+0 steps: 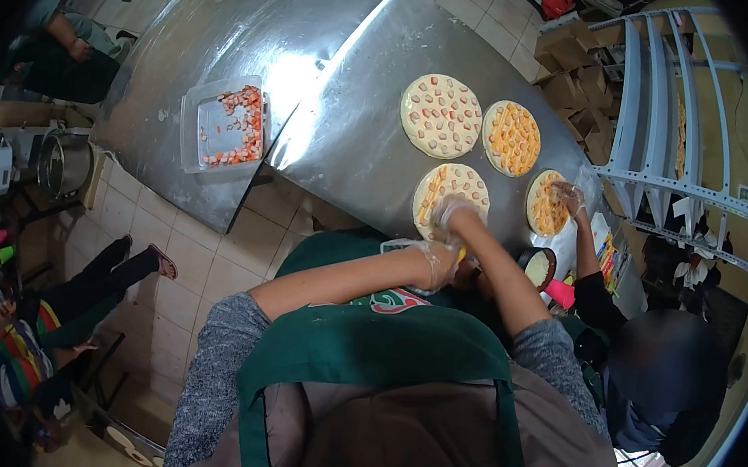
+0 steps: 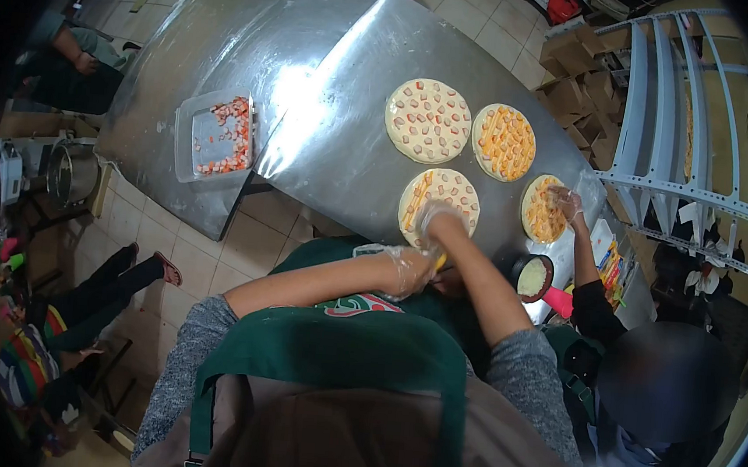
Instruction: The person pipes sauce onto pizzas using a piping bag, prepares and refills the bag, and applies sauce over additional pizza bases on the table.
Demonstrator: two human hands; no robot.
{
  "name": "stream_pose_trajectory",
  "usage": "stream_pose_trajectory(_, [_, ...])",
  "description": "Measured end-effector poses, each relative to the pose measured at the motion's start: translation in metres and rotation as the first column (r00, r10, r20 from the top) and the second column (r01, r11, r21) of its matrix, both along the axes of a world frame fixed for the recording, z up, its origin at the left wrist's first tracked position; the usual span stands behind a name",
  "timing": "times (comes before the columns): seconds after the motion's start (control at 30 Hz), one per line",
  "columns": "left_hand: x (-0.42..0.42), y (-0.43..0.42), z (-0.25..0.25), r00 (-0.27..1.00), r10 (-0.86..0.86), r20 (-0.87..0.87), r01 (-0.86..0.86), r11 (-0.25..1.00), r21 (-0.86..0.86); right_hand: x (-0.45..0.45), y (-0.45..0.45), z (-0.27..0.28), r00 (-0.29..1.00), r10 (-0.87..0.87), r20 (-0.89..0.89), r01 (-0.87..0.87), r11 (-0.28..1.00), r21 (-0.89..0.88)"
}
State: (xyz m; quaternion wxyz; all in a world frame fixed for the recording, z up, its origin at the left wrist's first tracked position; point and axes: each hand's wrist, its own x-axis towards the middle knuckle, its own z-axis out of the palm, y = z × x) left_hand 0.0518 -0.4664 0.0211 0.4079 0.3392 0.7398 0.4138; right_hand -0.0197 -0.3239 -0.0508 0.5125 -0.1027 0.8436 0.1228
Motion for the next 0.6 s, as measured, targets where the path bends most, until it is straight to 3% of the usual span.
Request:
stream_pose_trajectory(0.03, [0.001, -0.005, 0.005, 0.993, -0.117, -0.006, 0.117, 0.993, 0.016, 0.017, -0.017, 0.019, 0.993, -0.120, 0.003, 0.120, 0.992, 0.027])
stream_pose_trajectory(0.07, [0.004, -0.007, 0.009, 0.992, -0.127, 0.015, 0.126, 0.992, 0.022, 0.030, -0.028, 0.032, 0.970, -0.241, 0.005, 0.241, 0.969, 0.054])
stream_pose_trajectory(0.13, [0.007, -0.010, 0.013, 0.989, -0.140, 0.056, 0.138, 0.990, 0.036, 0.035, -0.026, 0.028, 0.967, -0.254, -0.008, 0.254, 0.965, 0.065])
stream_pose_trajectory(0.27, [-0.001, 0.002, 0.004, 0.988, 0.103, -0.111, -0.105, 0.994, -0.015, -0.020, -0.008, 0.018, 0.992, -0.121, -0.048, 0.122, 0.992, 0.040])
stream_pose_trajectory(0.3, [-0.005, 0.010, -0.001, 0.981, 0.192, -0.029, -0.193, 0.981, -0.037, -0.037, -0.006, 0.028, 0.998, -0.059, -0.019, 0.059, 0.998, 0.015])
stream_pose_trajectory(0.4, [-0.007, 0.022, -0.021, 0.964, 0.231, -0.131, -0.239, 0.970, -0.045, -0.049, 0.023, -0.011, 0.976, -0.058, -0.211, 0.047, 0.997, -0.058])
stream_pose_trajectory(0.43, [-0.009, 0.016, -0.009, 0.970, 0.230, -0.083, -0.235, 0.970, -0.061, -0.044, 0.021, -0.021, 0.979, -0.120, -0.167, 0.122, 0.993, -0.004])
stream_pose_trajectory(0.47, [-0.007, 0.010, -0.002, 0.985, 0.129, -0.111, -0.133, 0.991, -0.029, -0.036, 0.024, -0.027, 0.982, -0.129, -0.136, 0.132, 0.991, 0.011])
stream_pose_trajectory(0.53, [0.000, -0.004, 0.004, 0.983, -0.073, -0.171, 0.078, 0.997, 0.025, 0.001, -0.007, 0.011, 0.986, -0.149, -0.069, 0.152, 0.988, 0.039])
stream_pose_trajectory(0.57, [0.005, -0.006, 0.003, 0.995, -0.086, -0.044, 0.087, 0.996, 0.030, 0.013, -0.017, 0.031, 0.989, -0.144, 0.018, 0.143, 0.988, 0.062])
stream_pose_trajectory(0.6, [0.008, -0.008, 0.004, 0.995, -0.092, -0.022, 0.093, 0.995, 0.032, 0.025, -0.023, 0.043, 0.985, -0.141, 0.104, 0.133, 0.988, 0.085])
